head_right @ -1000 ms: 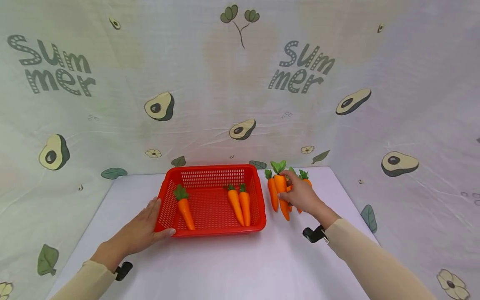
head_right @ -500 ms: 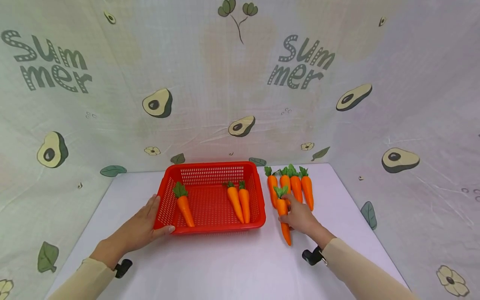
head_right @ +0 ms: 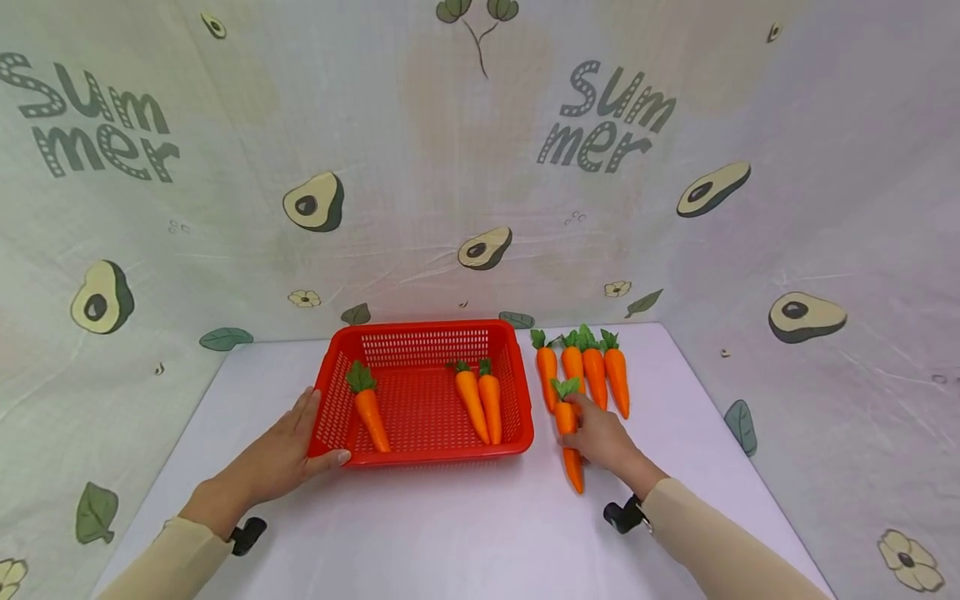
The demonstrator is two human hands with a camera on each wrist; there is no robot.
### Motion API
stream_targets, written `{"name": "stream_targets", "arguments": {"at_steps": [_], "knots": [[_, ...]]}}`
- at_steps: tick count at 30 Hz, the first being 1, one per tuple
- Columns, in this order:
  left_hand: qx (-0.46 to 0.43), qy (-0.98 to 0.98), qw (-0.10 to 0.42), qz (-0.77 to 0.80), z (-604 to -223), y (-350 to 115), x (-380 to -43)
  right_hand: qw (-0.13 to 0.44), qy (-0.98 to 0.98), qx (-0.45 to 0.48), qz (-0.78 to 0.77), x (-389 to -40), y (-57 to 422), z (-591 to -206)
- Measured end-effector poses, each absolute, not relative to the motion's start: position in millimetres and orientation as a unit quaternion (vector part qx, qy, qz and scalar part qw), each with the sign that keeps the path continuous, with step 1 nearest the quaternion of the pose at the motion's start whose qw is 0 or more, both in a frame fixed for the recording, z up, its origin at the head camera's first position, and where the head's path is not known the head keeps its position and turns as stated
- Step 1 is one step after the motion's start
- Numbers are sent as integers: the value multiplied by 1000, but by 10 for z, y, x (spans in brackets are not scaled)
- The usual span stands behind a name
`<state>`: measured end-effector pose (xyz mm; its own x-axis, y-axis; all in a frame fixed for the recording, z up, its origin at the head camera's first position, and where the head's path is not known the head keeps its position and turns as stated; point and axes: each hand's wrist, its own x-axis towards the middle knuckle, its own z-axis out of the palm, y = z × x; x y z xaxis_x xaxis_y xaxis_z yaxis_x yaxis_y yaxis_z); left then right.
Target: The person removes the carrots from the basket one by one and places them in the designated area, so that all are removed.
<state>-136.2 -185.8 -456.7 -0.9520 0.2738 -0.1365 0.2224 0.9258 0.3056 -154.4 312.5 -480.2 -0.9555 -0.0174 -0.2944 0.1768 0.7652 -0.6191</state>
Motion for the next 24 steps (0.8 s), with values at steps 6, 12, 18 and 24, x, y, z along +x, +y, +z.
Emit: {"name": "stream_targets", "arguments": {"at_steps": [6,12,18,24], "knots": [[125,978,90,143,-4555,-1849,-1366,133,933,48,-332,-1588,3157,-4836],[122,978,90,144,-4561,-1853,-1359,129,936,43,-324,-1606,3154,-4881],[125,977,89,149,-4544,-1854,-1352,123,942,38,-310,-1614,3145,-4893],[122,976,94,152,-4539,-1849,-1355,112,946,35,-301,-1612,3144,-4891]]}}
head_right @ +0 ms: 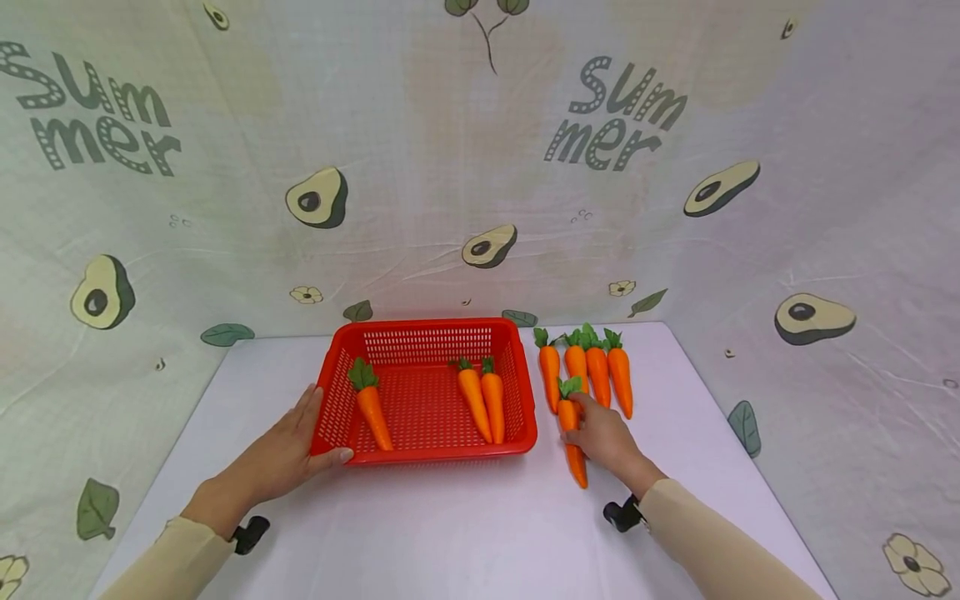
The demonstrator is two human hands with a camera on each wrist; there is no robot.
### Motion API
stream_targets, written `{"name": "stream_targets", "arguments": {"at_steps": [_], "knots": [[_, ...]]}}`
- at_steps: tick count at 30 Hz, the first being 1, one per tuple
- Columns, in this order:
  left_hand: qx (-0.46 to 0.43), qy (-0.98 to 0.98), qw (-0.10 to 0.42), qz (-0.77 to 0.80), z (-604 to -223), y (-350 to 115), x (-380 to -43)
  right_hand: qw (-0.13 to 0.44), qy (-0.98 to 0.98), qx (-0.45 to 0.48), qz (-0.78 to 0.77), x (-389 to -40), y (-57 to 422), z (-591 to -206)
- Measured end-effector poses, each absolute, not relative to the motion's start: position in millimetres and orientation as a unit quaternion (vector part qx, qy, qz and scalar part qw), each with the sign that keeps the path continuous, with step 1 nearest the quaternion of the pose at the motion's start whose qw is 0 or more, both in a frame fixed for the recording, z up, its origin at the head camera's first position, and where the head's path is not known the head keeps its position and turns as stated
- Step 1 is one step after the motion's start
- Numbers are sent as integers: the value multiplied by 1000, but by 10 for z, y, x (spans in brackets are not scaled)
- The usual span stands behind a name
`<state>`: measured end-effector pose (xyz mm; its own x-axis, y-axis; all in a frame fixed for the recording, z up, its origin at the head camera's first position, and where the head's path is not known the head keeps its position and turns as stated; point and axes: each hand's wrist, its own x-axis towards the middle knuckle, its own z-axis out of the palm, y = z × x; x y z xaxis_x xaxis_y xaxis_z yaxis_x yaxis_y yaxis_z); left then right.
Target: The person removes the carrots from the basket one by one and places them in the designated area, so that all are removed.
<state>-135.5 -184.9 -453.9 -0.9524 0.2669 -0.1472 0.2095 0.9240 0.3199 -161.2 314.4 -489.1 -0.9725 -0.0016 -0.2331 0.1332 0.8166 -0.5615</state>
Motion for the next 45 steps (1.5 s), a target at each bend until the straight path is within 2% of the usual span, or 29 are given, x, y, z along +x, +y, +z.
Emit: {"name": "stream_targets", "arguments": {"at_steps": [14,26,32,37,40,45], "knots": [[128,976,87,154,-4542,-1853,-1359,121,953,52,-273,-1576,3151,-4870],[128,976,84,156,-4533,-1875,-1356,92,956,39,-275,-1636,3159,-4811],[134,975,78,157,-4532,-1854,-1367,48,966,19,-253,-1745,3161,-4470],[144,978,58,136,-4522,-1860,-1363,-1,969,-25,-246,-1939,2939,-4094],[150,980,47,121,-4513,-1864,-1353,2,965,-49,-258,-2062,2700,-3918],[155,981,41,110,-4501,-1859,-1345,40,954,-101,-278,-2275,2182,-3778]]}}
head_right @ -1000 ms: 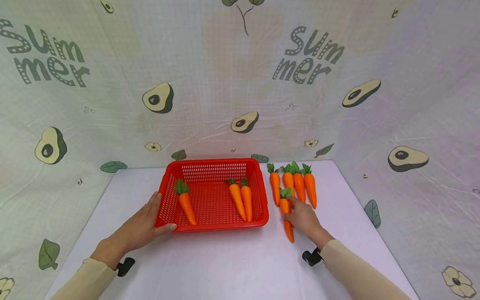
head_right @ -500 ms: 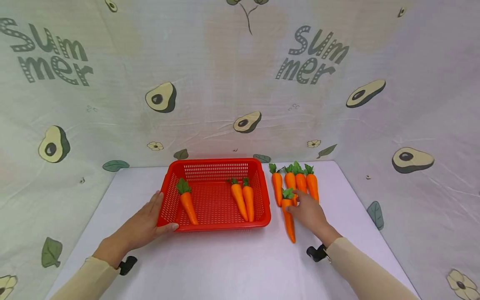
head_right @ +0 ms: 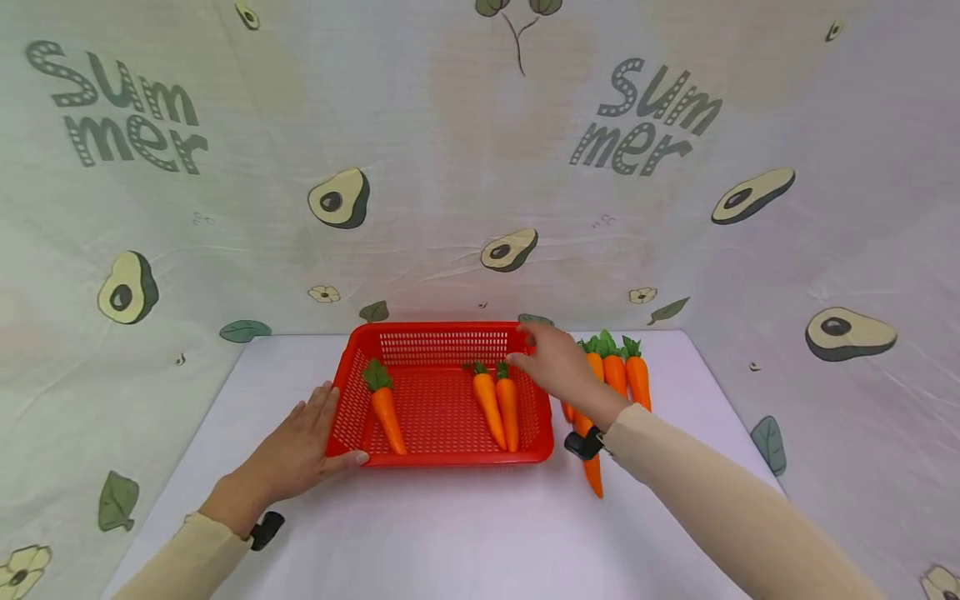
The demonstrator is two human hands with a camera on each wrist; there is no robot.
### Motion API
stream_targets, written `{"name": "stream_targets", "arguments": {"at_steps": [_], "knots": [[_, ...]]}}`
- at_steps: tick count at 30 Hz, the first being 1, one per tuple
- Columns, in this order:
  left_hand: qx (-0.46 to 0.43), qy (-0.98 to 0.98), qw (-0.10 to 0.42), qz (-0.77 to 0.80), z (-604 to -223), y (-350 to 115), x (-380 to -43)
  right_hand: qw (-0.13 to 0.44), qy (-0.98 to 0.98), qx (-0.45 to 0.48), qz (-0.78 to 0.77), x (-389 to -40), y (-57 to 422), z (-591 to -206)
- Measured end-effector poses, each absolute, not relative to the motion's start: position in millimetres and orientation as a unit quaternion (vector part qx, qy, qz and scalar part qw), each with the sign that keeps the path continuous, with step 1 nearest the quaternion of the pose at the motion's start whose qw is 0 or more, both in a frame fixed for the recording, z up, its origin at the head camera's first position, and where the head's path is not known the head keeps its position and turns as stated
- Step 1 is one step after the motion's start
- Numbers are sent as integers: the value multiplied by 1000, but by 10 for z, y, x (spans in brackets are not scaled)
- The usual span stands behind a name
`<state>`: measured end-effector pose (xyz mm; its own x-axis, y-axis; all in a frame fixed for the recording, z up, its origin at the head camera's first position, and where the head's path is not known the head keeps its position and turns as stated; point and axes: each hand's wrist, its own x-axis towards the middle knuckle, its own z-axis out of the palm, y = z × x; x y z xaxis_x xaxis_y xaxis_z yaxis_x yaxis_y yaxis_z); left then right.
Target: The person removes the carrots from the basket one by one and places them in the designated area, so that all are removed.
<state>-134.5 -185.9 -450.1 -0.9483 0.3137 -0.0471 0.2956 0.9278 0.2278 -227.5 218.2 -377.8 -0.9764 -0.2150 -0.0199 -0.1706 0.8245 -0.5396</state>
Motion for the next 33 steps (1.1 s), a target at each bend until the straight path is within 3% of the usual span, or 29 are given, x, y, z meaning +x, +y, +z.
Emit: {"name": "stream_targets", "arguments": {"at_steps": [9,14,33], "knots": [[147,980,63,122,-4539,-1854,-1367,198,891,-163,-376,-2530,1264,-3939],[138,980,71,124,-4557,-1862,-1370,235,878,-205,-363,-2595,916,-4136],[140,980,74,118,-4513,-1884,-1373,234,891,-291,-258,-2639,187,-4775]]}}
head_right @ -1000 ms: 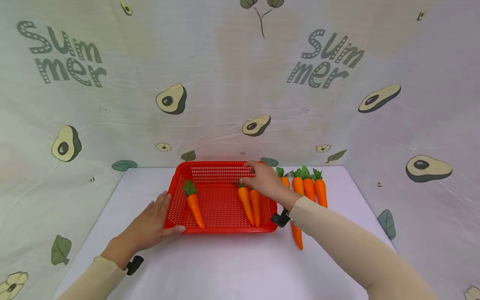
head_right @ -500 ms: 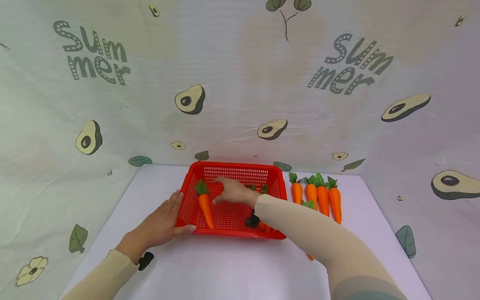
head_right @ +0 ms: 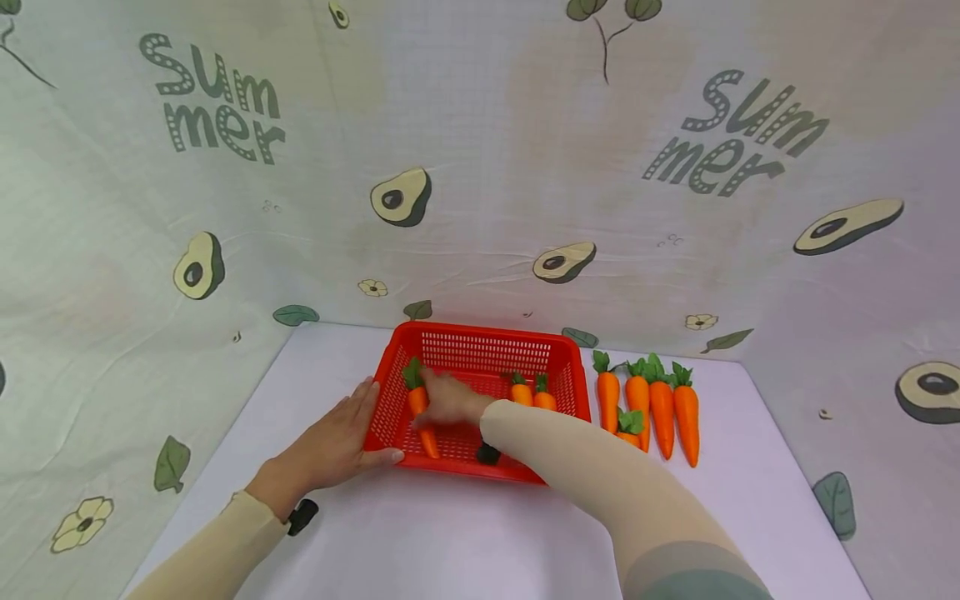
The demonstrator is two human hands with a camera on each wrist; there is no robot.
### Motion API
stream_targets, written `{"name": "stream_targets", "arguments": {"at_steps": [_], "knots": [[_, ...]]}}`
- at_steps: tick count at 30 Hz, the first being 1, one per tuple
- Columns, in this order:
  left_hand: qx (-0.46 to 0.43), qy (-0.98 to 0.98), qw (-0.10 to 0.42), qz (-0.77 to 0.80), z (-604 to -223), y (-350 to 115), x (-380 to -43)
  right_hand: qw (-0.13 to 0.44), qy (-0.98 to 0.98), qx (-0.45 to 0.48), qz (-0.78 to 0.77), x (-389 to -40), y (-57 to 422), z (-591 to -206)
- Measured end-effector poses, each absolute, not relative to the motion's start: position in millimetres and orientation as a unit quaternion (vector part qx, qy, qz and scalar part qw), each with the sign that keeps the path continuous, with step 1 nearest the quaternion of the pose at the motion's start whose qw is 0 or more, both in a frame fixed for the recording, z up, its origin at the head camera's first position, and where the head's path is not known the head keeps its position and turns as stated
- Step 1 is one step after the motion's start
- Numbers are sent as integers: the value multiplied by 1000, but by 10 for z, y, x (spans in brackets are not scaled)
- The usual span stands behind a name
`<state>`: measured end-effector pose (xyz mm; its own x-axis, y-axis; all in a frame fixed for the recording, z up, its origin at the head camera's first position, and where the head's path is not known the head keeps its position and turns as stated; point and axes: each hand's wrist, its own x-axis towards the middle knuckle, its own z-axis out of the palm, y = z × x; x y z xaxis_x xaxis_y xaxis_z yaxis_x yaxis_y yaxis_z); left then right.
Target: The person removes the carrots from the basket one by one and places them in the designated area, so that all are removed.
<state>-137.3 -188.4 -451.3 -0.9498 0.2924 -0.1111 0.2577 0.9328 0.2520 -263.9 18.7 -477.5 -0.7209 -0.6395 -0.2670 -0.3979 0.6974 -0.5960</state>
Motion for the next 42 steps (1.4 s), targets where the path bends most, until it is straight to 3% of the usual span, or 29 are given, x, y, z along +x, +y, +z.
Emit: {"name": "stream_targets", "arguments": {"at_steps": [15,23,31,42], "knots": [[149,978,80,121,-4481,-1779,-1386,265,901,-276,-204,-2582,373,-4721],[134,975,95,150,-4484,-1726,-1393,225,901,-279,-244,-2660,564,-4609],[123,973,92,169,-4474,-1766,-1395,214,877,-222,-369,-2670,890,-4178],[114,972,94,182,-4486,-1830,-1331,170,870,-156,-435,-2439,1515,-3835]]}}
